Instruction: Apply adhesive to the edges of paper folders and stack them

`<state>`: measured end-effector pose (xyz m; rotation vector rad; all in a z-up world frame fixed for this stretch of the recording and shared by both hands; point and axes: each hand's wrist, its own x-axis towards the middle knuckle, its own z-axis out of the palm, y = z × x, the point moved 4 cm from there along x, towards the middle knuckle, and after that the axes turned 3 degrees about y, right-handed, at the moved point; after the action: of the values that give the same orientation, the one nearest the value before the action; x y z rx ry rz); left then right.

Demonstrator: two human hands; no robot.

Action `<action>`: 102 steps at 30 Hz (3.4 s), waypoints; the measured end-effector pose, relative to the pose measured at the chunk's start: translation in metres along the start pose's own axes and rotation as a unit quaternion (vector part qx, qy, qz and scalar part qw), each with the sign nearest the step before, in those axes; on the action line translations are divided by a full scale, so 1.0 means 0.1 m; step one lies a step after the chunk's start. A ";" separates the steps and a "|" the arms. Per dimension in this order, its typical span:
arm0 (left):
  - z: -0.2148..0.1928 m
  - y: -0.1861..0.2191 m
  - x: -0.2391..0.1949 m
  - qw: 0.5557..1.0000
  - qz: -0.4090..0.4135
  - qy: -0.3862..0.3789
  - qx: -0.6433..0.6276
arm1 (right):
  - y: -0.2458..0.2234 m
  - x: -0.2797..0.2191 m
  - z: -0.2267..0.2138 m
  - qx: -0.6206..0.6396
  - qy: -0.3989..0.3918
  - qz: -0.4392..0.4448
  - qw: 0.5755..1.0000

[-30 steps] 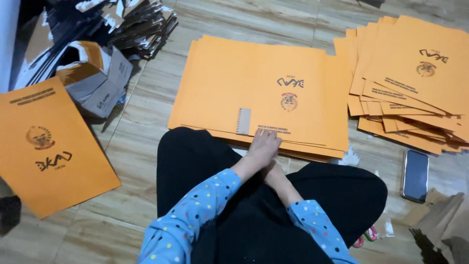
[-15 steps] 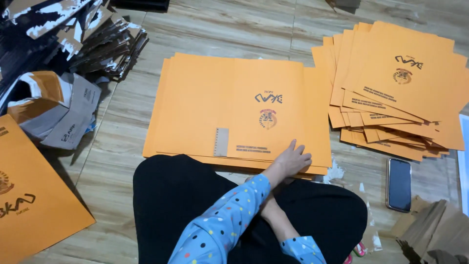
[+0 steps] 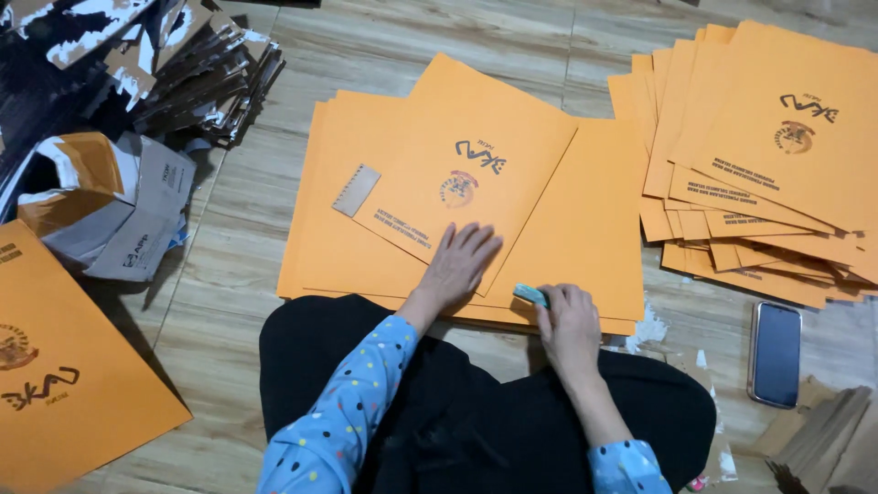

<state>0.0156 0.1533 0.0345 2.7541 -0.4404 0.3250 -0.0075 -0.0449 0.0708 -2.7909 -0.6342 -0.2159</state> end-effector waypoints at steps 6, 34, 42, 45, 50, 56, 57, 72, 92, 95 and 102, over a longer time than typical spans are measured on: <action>-0.02 -0.09 -0.07 0.993 -0.103 -0.026 0.050 | -0.40 0.23 0.66 -0.073 0.080 -0.163 0.981; 0.08 -0.21 -0.06 0.993 -0.114 0.023 0.036 | 0.87 2.35 0.75 -0.082 0.035 -0.005 0.996; 0.05 -0.22 -0.04 0.991 -0.128 0.013 0.021 | -0.40 0.28 0.58 -0.050 -0.081 -0.225 0.970; 0.06 -0.22 -0.05 0.991 -0.130 0.006 0.009 | -0.44 0.25 0.53 -0.060 -0.043 -0.249 0.966; 0.00 -0.22 -0.01 0.987 -0.159 0.032 0.024 | -0.43 0.49 0.46 -0.085 -0.048 -0.267 0.959; -0.02 -0.20 0.00 0.985 -0.164 0.029 0.050 | 0.25 1.77 0.45 -0.127 0.053 -0.162 0.977; -0.03 -0.20 0.01 0.984 -0.165 0.030 0.053 | 0.38 2.02 0.42 -0.138 0.094 -0.132 0.977; 0.00 -0.22 0.01 0.985 -0.168 0.025 0.033 | -0.13 0.85 0.58 0.011 -0.100 -0.162 0.982; -0.04 -0.24 -0.03 0.976 -0.202 0.076 0.013 | -0.19 0.50 1.41 0.536 -0.152 0.394 0.731; -0.04 -0.26 -0.07 0.974 -0.196 0.101 -0.042 | -0.40 0.75 1.03 0.518 -0.048 0.294 0.802; -0.28 -0.74 -0.08 0.957 -0.258 0.113 0.066 | 1.50 1.21 0.07 0.317 0.205 0.168 0.911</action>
<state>0.0282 0.2320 0.0362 2.7816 0.3706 0.5379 0.1675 -0.1246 0.0548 -2.0836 -0.0815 -0.4219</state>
